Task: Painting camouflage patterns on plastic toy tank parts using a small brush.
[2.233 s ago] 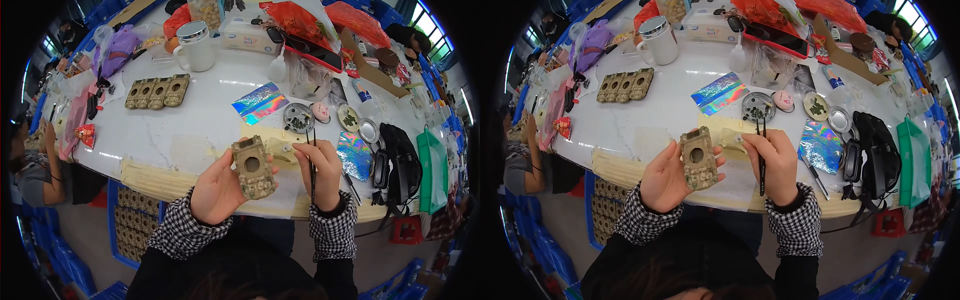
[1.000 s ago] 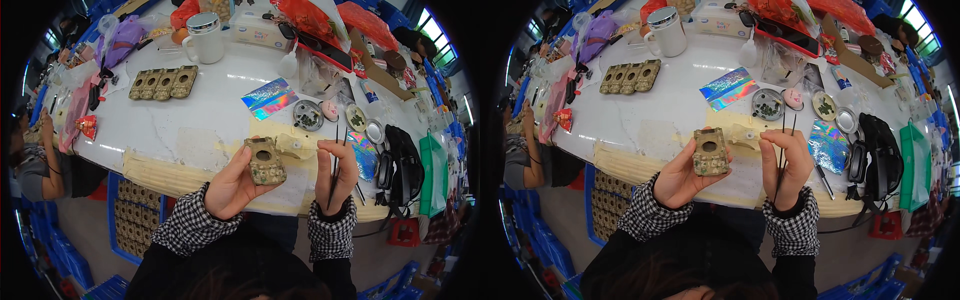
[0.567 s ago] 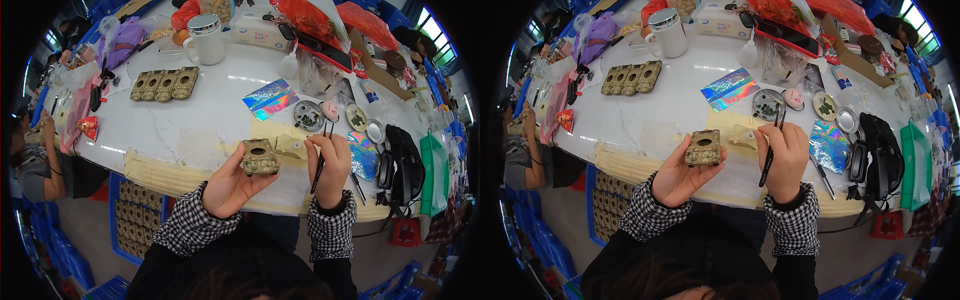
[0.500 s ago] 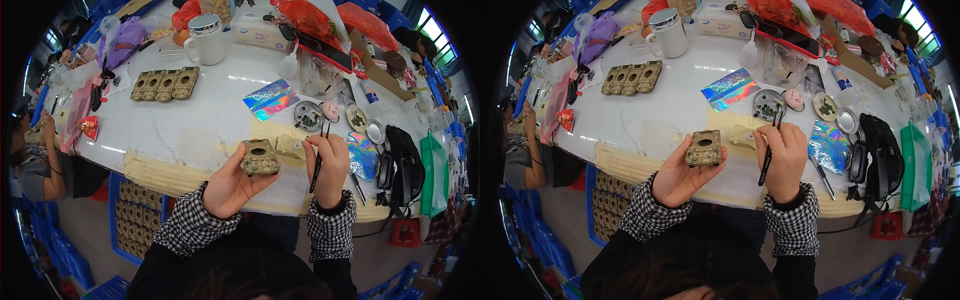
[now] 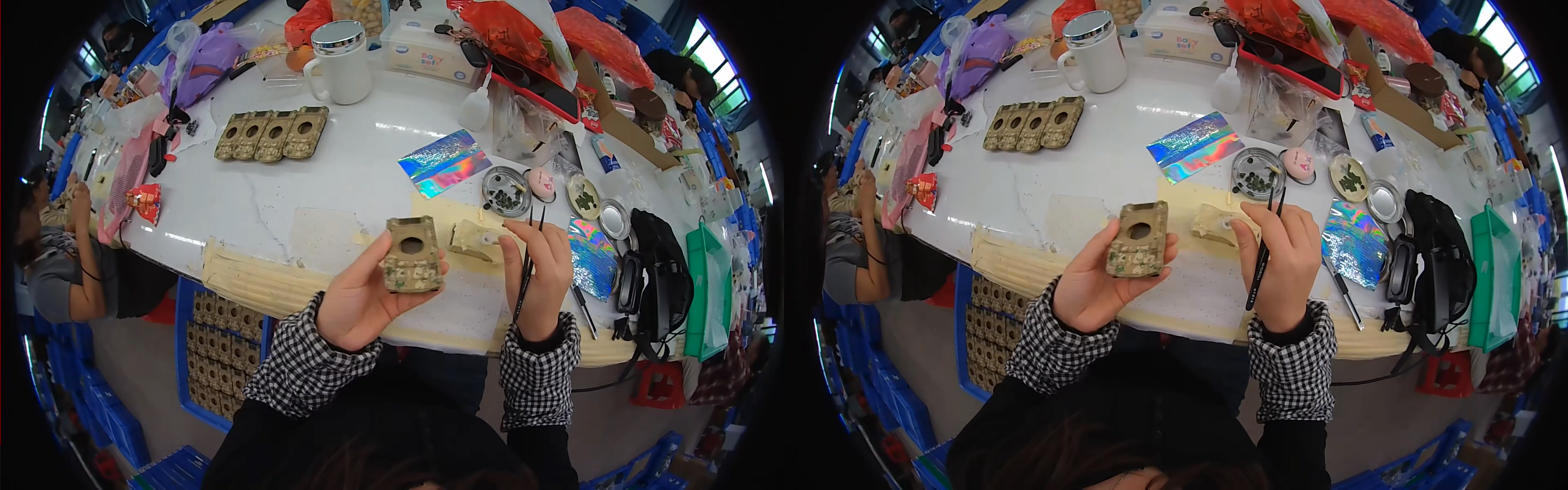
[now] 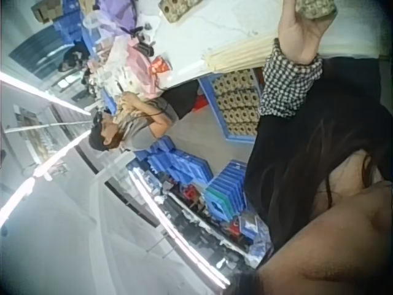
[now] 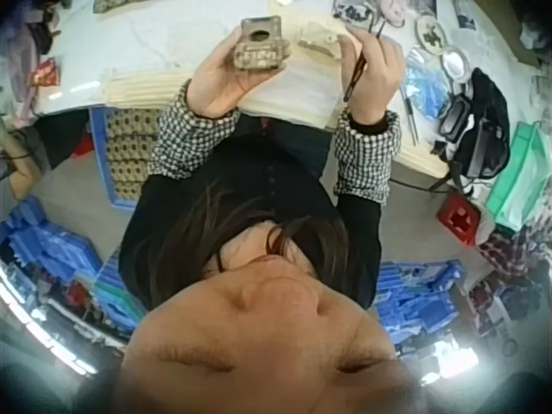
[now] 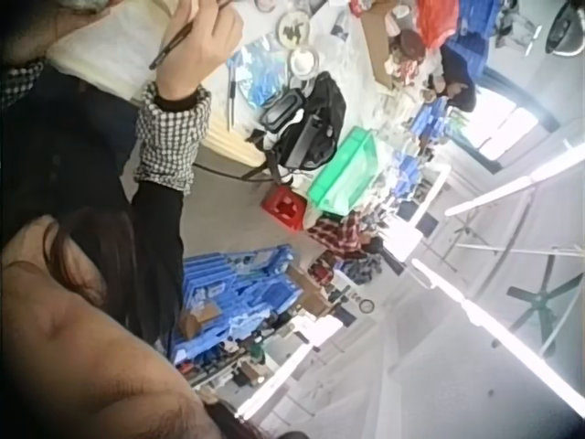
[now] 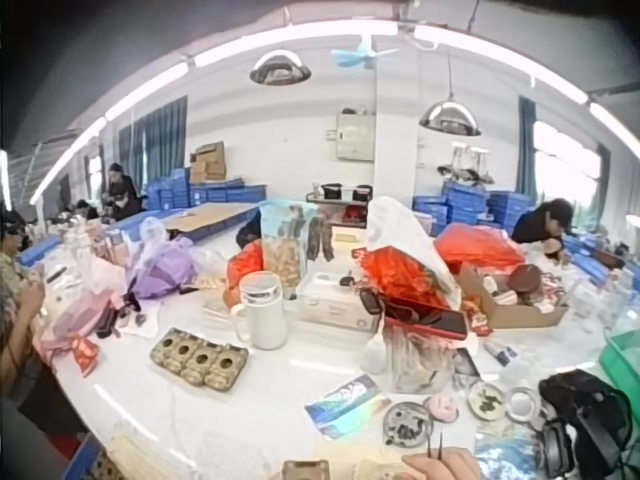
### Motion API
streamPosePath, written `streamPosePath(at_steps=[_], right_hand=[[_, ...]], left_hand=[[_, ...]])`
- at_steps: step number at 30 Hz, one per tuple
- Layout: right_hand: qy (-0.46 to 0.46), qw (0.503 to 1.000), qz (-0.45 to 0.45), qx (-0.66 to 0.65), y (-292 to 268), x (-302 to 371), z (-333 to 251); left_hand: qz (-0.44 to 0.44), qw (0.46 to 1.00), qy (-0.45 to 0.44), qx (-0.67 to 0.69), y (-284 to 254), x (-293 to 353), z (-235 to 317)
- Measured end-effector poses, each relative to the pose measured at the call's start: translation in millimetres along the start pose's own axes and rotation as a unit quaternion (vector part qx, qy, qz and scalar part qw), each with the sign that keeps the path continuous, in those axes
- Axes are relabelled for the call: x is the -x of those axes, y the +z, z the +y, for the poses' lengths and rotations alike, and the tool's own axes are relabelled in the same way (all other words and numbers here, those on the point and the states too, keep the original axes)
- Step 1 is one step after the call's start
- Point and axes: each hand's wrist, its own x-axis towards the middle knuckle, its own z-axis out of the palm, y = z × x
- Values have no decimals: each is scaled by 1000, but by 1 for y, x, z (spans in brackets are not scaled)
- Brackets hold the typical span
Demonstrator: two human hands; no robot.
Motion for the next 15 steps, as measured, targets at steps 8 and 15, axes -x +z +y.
streamPosePath(at_steps=[8,15], right_hand=[[23,998,46,-39,-5,6,7],[26,997,42,-52,-5,7,2]], left_hand=[[299,780,324,-443,-87,66,111],[392,652,267,-592,-154,99,178]])
